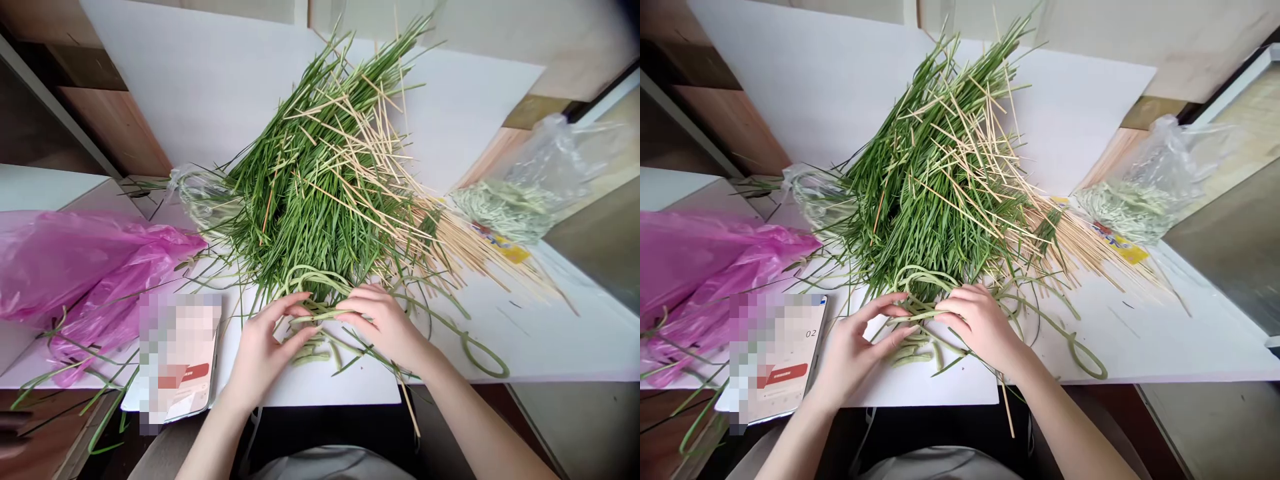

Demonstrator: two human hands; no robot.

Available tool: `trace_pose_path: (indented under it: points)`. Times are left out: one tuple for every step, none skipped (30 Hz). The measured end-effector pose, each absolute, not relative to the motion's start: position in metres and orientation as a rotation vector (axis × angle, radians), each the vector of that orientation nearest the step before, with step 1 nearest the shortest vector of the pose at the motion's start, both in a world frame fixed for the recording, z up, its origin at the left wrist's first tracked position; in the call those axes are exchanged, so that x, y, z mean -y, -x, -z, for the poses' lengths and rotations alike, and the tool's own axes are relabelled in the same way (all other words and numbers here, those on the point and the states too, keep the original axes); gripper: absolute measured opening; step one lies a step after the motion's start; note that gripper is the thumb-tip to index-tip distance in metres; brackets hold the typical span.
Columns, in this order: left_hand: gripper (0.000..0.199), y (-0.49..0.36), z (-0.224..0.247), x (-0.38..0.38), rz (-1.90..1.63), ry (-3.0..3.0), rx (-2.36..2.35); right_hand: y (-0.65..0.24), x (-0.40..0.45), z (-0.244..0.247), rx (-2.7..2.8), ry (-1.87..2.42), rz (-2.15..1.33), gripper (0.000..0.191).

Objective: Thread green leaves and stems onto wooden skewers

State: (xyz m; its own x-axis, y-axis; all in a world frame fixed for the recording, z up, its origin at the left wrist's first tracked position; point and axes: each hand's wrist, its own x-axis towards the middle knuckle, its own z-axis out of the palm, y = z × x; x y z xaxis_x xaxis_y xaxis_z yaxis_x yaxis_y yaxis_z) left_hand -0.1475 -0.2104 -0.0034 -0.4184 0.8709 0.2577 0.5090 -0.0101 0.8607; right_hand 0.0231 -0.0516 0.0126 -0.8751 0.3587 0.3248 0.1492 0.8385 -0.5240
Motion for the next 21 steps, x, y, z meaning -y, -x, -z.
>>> trace_pose_path:
  points:
    - [0.041,0.151,0.002,0.211,-1.418,-1.366,-1.844,-0.026,0.051,-0.013,2.598,0.380,-0.705,0.010]
    - [0.039,0.153,0.001,0.212,-1.431,-1.312,-1.769,-0.028,0.052,-0.014,2.599,0.385,-0.719,0.012]
    - [0.035,0.156,0.001,0.212,-1.438,-1.272,-1.705,-0.029,0.052,-0.014,2.601,0.393,-0.733,0.013]
    - [0.032,0.157,0.001,0.213,-1.439,-1.242,-1.660,-0.029,0.053,-0.015,2.602,0.405,-0.745,0.013]
    - [0.029,0.158,0.001,0.213,-1.435,-1.220,-1.638,-0.029,0.054,-0.015,2.604,0.421,-0.756,0.013]
    - [0.025,0.158,0.001,0.213,-1.428,-1.208,-1.636,-0.028,0.055,-0.015,2.603,0.439,-0.765,0.013]
    - [0.022,0.158,0.001,0.213,-1.417,-1.205,-1.649,-0.028,0.056,-0.016,2.602,0.456,-0.773,0.013]
    - [0.020,0.158,0.002,0.212,-1.405,-1.208,-1.668,-0.027,0.057,-0.016,2.598,0.471,-0.778,0.014]
    - [0.018,0.158,0.002,0.212,-1.393,-1.212,-1.691,-0.026,0.058,-0.016,2.595,0.478,-0.781,0.015]
    - [0.017,0.158,0.003,0.212,-1.380,-1.216,-1.713,-0.026,0.058,-0.016,2.591,0.478,-0.780,0.015]
    - [0.017,0.158,0.003,0.212,-1.368,-1.218,-1.735,-0.026,0.057,-0.016,2.589,0.471,-0.774,0.016]
    - [0.018,0.158,0.004,0.212,-1.361,-1.217,-1.760,-0.027,0.057,-0.015,2.587,0.462,-0.763,0.016]
    - [0.019,0.159,0.005,0.212,-1.359,-1.214,-1.793,-0.027,0.056,-0.014,2.583,0.454,-0.747,0.016]
    - [0.020,0.159,0.005,0.212,-1.361,-1.214,-1.832,-0.028,0.055,-0.013,2.576,0.447,-0.730,0.016]
    - [0.021,0.160,0.006,0.212,-1.366,-1.221,-1.876,-0.029,0.054,-0.012,2.569,0.441,-0.716,0.016]
    - [0.021,0.161,0.006,0.213,-1.368,-1.238,-1.916,-0.030,0.053,-0.011,2.559,0.438,-0.704,0.015]
    - [0.021,0.162,0.005,0.213,-1.367,-1.261,-1.951,-0.031,0.053,-0.010,2.552,0.436,-0.697,0.014]
    - [0.021,0.163,0.005,0.214,-1.364,-1.287,-1.982,-0.032,0.052,-0.009,2.546,0.437,-0.694,0.013]
    - [0.020,0.164,0.004,0.215,-1.363,-1.311,-2.007,-0.032,0.052,-0.008,2.541,0.441,-0.695,0.012]
    - [0.019,0.164,0.003,0.216,-1.364,-1.326,-2.032,-0.032,0.053,-0.007,2.537,0.449,-0.702,0.012]
    - [0.018,0.165,0.002,0.217,-1.369,-1.333,-2.057,-0.032,0.053,-0.006,2.529,0.460,-0.714,0.012]
